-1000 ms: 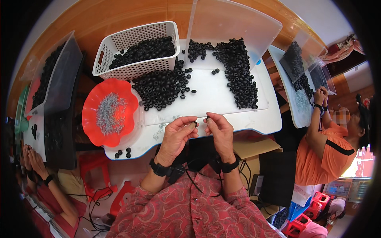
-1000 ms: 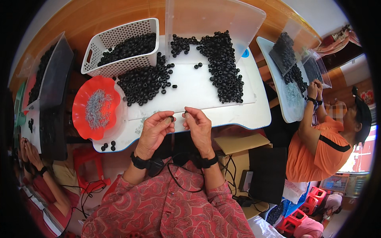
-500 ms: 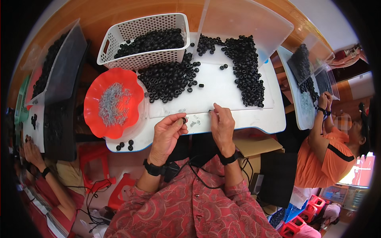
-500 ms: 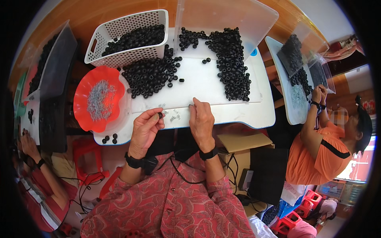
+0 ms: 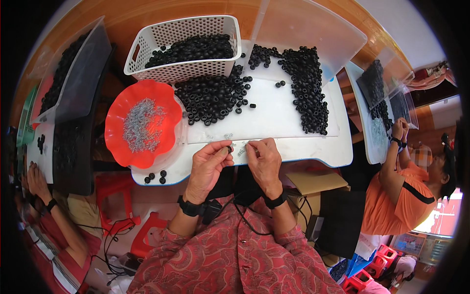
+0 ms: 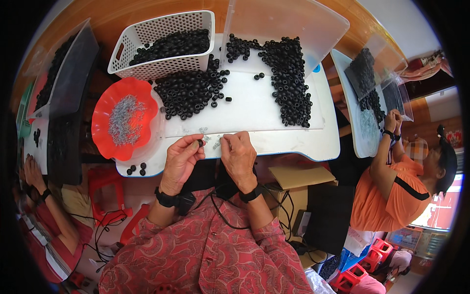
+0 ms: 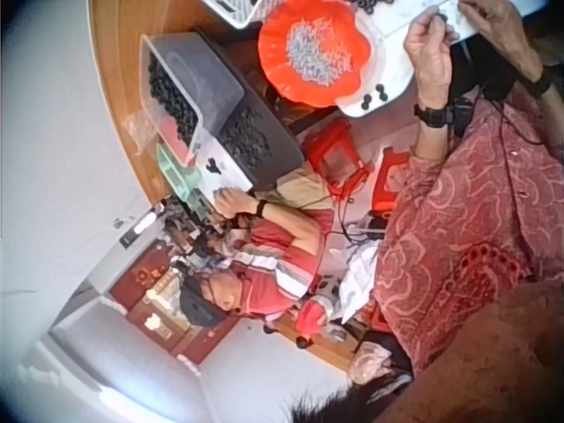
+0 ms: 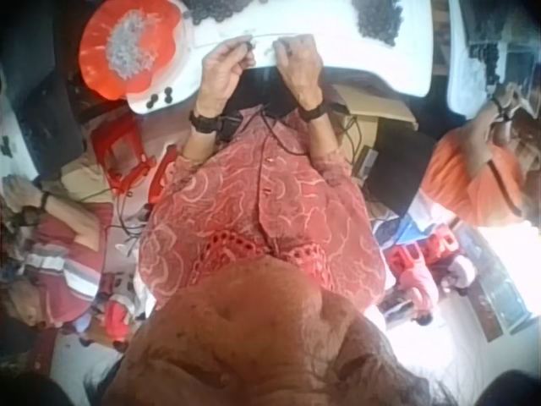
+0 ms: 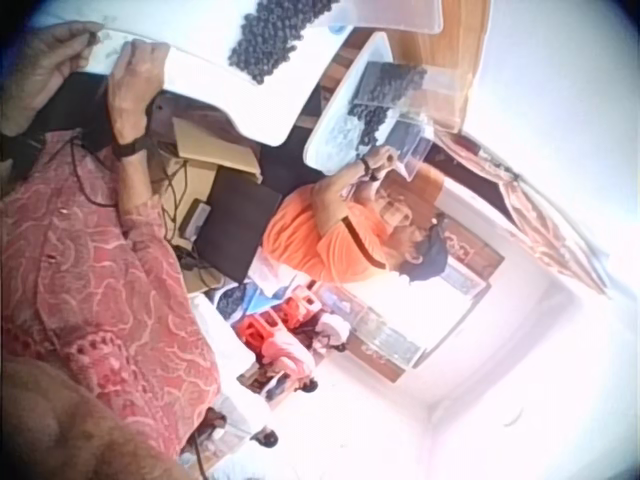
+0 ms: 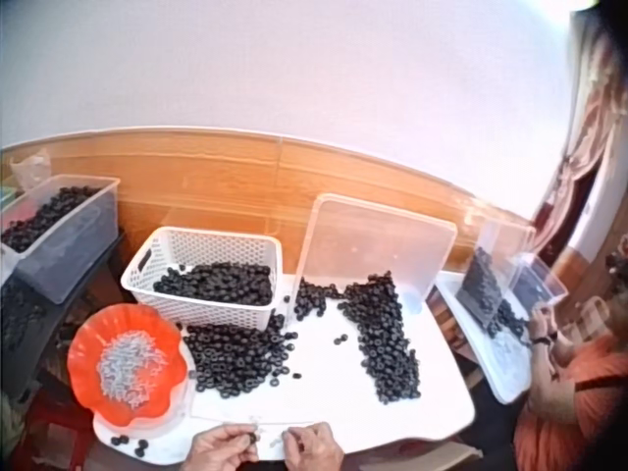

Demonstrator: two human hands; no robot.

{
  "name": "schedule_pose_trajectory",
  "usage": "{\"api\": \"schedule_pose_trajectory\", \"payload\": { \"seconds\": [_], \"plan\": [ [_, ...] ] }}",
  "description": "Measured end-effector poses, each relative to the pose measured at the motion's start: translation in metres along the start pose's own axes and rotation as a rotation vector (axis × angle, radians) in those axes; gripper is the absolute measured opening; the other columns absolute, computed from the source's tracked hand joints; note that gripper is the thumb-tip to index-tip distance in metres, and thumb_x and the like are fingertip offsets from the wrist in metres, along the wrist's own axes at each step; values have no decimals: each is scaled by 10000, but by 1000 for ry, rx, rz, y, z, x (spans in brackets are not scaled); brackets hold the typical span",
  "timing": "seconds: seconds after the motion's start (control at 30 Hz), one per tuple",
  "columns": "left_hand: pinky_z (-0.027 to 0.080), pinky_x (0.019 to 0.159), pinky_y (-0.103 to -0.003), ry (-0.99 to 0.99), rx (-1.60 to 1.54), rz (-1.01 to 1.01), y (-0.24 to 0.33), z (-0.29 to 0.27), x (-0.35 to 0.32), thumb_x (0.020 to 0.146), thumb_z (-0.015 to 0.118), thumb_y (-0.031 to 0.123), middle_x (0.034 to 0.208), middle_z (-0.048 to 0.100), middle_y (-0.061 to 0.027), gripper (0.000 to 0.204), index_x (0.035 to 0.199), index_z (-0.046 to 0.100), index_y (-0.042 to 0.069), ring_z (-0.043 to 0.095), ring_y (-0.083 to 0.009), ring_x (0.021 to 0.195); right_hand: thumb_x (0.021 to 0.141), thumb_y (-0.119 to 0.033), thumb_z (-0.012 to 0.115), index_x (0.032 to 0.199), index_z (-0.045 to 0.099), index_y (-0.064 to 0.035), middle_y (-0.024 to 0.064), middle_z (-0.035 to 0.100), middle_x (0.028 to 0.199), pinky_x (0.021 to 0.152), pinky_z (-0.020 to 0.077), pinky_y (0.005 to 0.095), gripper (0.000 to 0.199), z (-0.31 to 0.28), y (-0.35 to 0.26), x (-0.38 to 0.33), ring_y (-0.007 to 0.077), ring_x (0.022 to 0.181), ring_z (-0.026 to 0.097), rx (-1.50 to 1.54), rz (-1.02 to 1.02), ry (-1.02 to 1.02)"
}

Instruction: Assembling small black plastic components with metal springs at a shared table.

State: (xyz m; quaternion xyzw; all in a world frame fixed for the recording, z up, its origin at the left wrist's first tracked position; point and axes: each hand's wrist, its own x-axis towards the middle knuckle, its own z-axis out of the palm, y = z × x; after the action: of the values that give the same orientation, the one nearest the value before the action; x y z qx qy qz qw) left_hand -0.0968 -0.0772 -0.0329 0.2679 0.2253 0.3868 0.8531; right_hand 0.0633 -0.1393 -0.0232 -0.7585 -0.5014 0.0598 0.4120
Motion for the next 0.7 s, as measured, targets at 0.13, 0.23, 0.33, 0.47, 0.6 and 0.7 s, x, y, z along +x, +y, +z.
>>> {"api": "schedule_pose_trajectory", "payload": {
  "seconds": [0.13,0.23,0.33,0.47,0.6,0.7],
  "plan": [
    [553,781,-269,5,6,4,-2,-2,0,957,582,54,1043,660,-88,243,1184,615,-30,640,-128,859,808,-93,689,826,681,-47,114,588,828,574,488,398,50,1,-3,3,292,650,620,-50,14,-21],
    [553,789,-270,16,19,4,-3,-2,-1,958,581,52,1051,661,-89,250,1192,614,-29,642,-130,866,799,-92,673,812,676,-48,117,584,827,581,492,408,46,3,-7,5,301,662,621,-91,9,-24],
    [553,789,-273,14,25,14,-3,-1,-1,958,580,52,1058,661,-92,257,1199,613,-29,642,-131,872,792,-88,666,799,665,-43,121,578,826,582,492,412,45,4,-11,5,306,664,619,-124,-6,-30],
    [551,794,-271,21,27,11,-2,0,-2,963,575,59,1064,660,-96,264,1209,605,-30,638,-131,881,788,-69,662,796,644,-24,130,575,838,577,489,411,49,5,-14,7,307,659,615,-160,-41,-47],
    [547,799,-266,20,9,-3,0,0,-3,972,563,71,1067,656,-102,252,1200,603,-29,636,-130,880,804,-31,647,821,622,-12,136,569,843,569,486,402,35,1,-19,6,308,651,609,-40,-74,-21],
    [547,795,-266,20,-11,-3,-1,-2,-2,976,560,76,1058,656,-103,242,1190,606,-27,634,-130,877,820,5,640,859,600,-11,139,560,846,564,480,394,58,-9,-32,4,307,650,600,108,-123,-61]
  ]
}}
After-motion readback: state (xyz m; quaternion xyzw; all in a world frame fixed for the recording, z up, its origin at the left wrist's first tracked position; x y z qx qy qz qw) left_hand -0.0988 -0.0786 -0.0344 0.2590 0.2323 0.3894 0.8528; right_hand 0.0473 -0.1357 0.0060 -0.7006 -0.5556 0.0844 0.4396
